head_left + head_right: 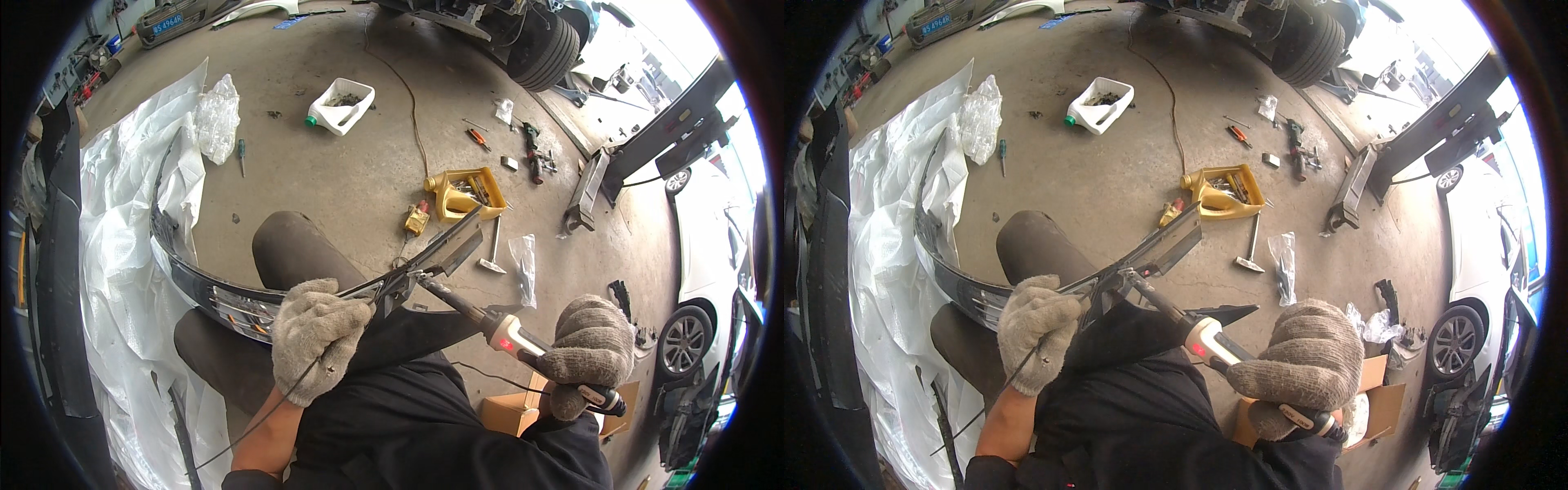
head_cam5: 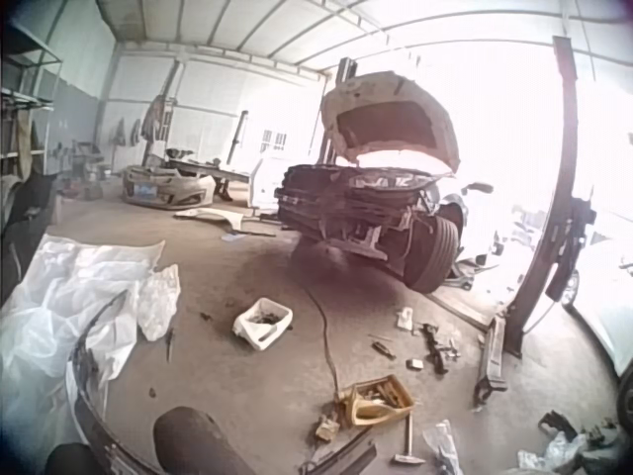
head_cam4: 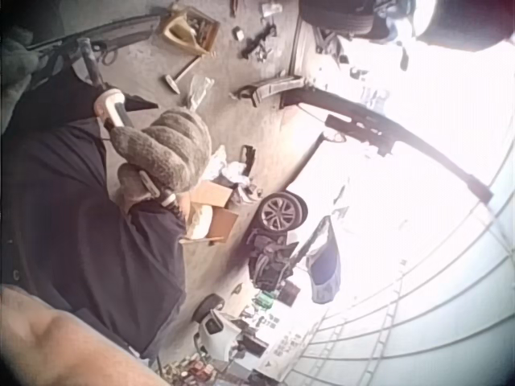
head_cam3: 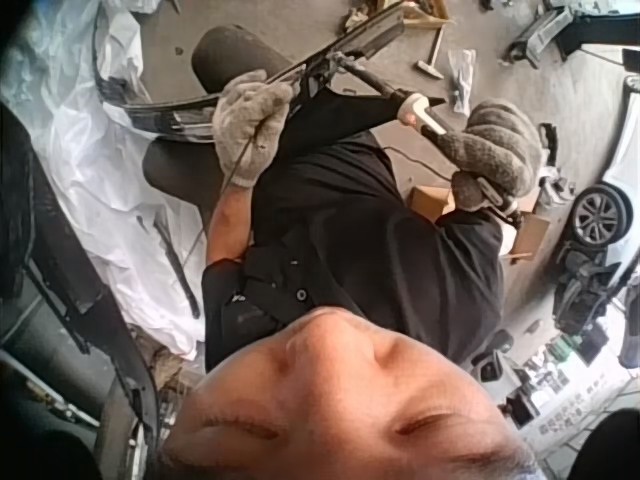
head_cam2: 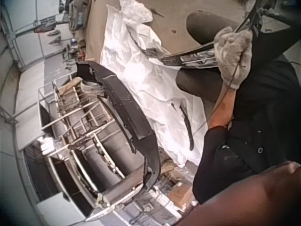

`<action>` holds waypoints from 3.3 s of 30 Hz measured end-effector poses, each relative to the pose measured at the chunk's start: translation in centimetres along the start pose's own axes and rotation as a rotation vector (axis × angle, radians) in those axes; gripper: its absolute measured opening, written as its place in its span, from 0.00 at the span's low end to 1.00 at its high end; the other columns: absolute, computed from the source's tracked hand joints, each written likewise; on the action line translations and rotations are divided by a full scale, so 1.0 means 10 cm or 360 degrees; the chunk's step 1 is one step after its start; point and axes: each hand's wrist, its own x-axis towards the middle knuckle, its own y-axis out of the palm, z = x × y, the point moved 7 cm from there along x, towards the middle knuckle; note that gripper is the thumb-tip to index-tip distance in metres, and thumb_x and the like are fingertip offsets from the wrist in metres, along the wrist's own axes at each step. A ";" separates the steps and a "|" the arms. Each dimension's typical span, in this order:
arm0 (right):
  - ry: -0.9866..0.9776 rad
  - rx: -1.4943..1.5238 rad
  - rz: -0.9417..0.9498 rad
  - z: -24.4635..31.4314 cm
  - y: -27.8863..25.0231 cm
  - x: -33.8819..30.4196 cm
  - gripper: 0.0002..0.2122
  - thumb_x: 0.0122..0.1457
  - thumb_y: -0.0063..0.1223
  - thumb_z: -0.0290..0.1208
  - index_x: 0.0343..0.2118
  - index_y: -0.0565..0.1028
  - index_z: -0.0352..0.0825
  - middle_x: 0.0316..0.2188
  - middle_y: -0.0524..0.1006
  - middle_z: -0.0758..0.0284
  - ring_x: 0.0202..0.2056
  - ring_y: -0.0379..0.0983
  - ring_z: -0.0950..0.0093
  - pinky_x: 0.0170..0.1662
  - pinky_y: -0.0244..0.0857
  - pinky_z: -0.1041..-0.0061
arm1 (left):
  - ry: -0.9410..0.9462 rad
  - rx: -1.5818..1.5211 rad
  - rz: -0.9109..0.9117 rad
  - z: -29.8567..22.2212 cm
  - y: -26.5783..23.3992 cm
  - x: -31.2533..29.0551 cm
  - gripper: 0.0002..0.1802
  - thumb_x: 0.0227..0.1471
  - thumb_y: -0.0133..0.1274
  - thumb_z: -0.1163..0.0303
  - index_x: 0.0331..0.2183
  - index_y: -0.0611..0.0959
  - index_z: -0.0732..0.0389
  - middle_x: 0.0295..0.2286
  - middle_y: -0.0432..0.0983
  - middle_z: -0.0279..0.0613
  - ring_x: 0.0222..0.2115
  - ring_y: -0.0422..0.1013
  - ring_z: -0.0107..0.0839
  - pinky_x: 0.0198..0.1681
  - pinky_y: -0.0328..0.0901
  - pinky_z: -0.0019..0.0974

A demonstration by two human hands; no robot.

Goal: The person welds a black plastic car bumper using a hot air welding gun and a plastic welding rod. They hold the bumper on their lap and apply heat and filler along seams and edges throughout the clip.

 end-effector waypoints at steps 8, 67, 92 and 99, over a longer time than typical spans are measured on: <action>-0.0050 -0.0020 -0.0427 -0.01 0.04 -0.16 0.10 0.37 0.69 0.34 0.27 0.84 0.42 0.20 0.78 0.70 0.20 0.74 0.71 0.28 0.68 0.69 | -0.0025 -0.0027 -0.0004 0.00 0.00 0.00 0.07 0.44 0.59 0.79 0.30 0.84 0.57 0.28 0.81 0.38 0.29 0.76 0.35 0.47 0.68 0.45; -0.0428 -0.0175 0.0247 0.36 0.17 0.31 0.16 0.49 0.64 0.42 0.37 0.80 0.37 0.16 0.73 0.71 0.13 0.67 0.79 0.16 0.55 0.78 | -0.0015 -0.0022 0.0030 0.00 0.00 0.01 0.04 0.44 0.59 0.77 0.28 0.83 0.59 0.28 0.81 0.38 0.29 0.76 0.35 0.46 0.68 0.46; -0.0582 -0.0195 0.0222 0.35 0.20 0.30 0.15 0.50 0.63 0.42 0.36 0.80 0.37 0.15 0.72 0.72 0.13 0.67 0.80 0.15 0.54 0.79 | 0.0019 -0.0004 0.0050 0.03 0.00 -0.04 0.10 0.42 0.63 0.78 0.30 0.83 0.58 0.29 0.82 0.37 0.32 0.77 0.32 0.46 0.68 0.44; -0.0486 -0.0215 0.0176 0.38 0.18 0.32 0.14 0.50 0.63 0.41 0.36 0.81 0.37 0.13 0.71 0.73 0.12 0.66 0.81 0.14 0.53 0.80 | 0.0024 -0.0015 0.0060 0.01 0.02 -0.02 0.10 0.42 0.63 0.78 0.31 0.83 0.58 0.30 0.82 0.37 0.32 0.77 0.32 0.46 0.67 0.45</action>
